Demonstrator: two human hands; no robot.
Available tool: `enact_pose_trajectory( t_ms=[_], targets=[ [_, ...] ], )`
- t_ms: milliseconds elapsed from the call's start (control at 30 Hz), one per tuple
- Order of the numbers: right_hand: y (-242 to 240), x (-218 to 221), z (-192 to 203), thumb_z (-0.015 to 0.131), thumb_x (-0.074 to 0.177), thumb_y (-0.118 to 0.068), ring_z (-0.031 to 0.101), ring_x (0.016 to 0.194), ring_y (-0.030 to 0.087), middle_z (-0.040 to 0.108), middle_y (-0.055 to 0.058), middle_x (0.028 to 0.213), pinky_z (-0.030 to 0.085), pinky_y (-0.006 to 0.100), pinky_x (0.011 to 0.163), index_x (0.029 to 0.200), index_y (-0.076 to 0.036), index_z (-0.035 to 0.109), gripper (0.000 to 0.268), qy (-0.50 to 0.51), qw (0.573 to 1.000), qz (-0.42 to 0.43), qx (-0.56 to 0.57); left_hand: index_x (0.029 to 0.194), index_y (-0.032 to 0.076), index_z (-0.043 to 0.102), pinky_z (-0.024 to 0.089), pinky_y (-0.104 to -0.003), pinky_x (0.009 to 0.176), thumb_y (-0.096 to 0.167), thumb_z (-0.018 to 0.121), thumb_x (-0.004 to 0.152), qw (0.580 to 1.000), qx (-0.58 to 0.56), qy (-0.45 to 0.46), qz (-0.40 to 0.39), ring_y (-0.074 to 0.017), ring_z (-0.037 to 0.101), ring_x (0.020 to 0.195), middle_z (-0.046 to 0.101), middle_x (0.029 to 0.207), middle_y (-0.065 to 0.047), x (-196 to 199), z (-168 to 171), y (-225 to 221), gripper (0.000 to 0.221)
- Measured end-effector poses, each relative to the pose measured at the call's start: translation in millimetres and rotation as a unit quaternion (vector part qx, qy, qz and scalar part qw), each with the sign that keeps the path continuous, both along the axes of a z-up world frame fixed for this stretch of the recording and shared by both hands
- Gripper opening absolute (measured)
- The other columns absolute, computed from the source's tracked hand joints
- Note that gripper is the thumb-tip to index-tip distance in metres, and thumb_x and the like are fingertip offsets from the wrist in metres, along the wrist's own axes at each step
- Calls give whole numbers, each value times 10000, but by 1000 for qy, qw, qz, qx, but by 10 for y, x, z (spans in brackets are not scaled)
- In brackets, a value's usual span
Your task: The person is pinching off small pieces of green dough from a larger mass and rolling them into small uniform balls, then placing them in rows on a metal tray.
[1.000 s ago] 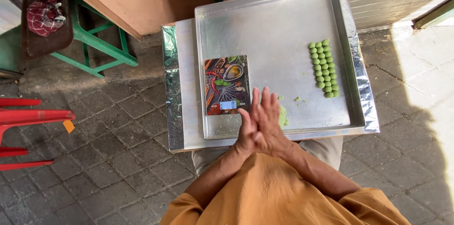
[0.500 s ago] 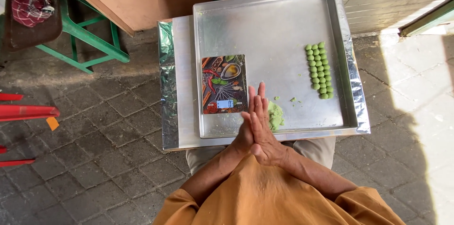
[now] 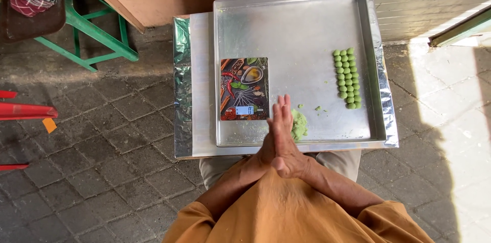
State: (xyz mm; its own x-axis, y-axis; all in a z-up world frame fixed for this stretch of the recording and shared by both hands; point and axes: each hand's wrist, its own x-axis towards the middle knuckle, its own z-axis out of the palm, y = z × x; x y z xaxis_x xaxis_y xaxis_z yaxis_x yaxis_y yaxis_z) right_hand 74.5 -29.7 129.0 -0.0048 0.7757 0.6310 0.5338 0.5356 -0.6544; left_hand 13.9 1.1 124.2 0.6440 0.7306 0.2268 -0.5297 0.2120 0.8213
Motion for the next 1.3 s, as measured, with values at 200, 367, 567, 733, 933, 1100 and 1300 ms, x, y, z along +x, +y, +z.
enact_pose_trajectory(
  t_ms=[200, 367, 567, 733, 933, 1100, 1300],
  targets=[
    [123, 356, -611, 108, 1042, -686, -200, 1524, 525, -122, 279, 1706, -134, 675, 1190, 1668, -151, -111, 852, -55, 993, -105, 22, 1610, 178, -141, -28, -550, 1214, 687, -75, 947, 1000, 9, -13, -3, -363, -86, 1510, -122, 1680, -145, 13, 67, 18, 839],
    [-22, -19, -13, 46, 1084, -622, -147, 1581, 420, -44, 156, 1753, -125, 614, 1250, 1686, -196, -96, 750, 32, 998, 6, 57, 1624, 152, -186, 5, -578, 1243, 591, -92, 1005, 993, 109, 50, -22, -397, -165, 1547, -229, 1696, -149, -25, -89, 123, 765],
    [41, 541, -1065, 128, 970, -798, -210, 1532, 461, -83, 258, 1714, -154, 611, 1210, 1645, -1, -106, 1070, -2, 992, -129, 5, 1644, 157, -120, -28, -549, 1264, 622, -116, 989, 989, 133, 47, -53, -348, -86, 1567, -123, 1721, -111, 135, -611, -67, 804],
    [-38, 242, -612, 159, 1001, -743, -209, 1529, 500, -125, 255, 1710, -162, 655, 1194, 1669, -136, -51, 927, 4, 994, -107, 0, 1628, 124, -143, -69, -602, 1243, 812, 143, 895, 992, 125, -22, -12, -427, -124, 1550, -179, 1697, -167, 197, -472, 163, 1045],
    [-42, 326, -399, 195, 958, -778, -217, 1528, 506, -123, 310, 1687, -104, 619, 1232, 1637, 26, -29, 1075, 101, 993, -45, 43, 1620, 92, -116, -60, -650, 1242, 858, 276, 850, 971, 232, -32, 55, -478, -102, 1547, -177, 1685, -227, 371, -462, 46, 1155],
    [3, 339, -669, 154, 1047, -678, -165, 1545, 496, -77, 225, 1728, -129, 646, 1217, 1678, -163, -23, 834, -37, 990, -132, 35, 1622, 103, -83, -75, -666, 1247, 807, 175, 887, 955, 267, -56, 115, -468, -85, 1556, -137, 1692, -223, 480, -235, -149, 1050],
    [-139, 160, -337, 131, 1065, -641, -99, 1591, 370, -45, 132, 1754, -128, 562, 1261, 1687, -200, -4, 774, 11, 996, -84, 37, 1623, 119, -40, -96, -687, 1254, 740, 39, 935, 924, 306, -91, 210, -455, -64, 1567, -85, 1701, -218, 446, -88, -209, 930]
  ],
)
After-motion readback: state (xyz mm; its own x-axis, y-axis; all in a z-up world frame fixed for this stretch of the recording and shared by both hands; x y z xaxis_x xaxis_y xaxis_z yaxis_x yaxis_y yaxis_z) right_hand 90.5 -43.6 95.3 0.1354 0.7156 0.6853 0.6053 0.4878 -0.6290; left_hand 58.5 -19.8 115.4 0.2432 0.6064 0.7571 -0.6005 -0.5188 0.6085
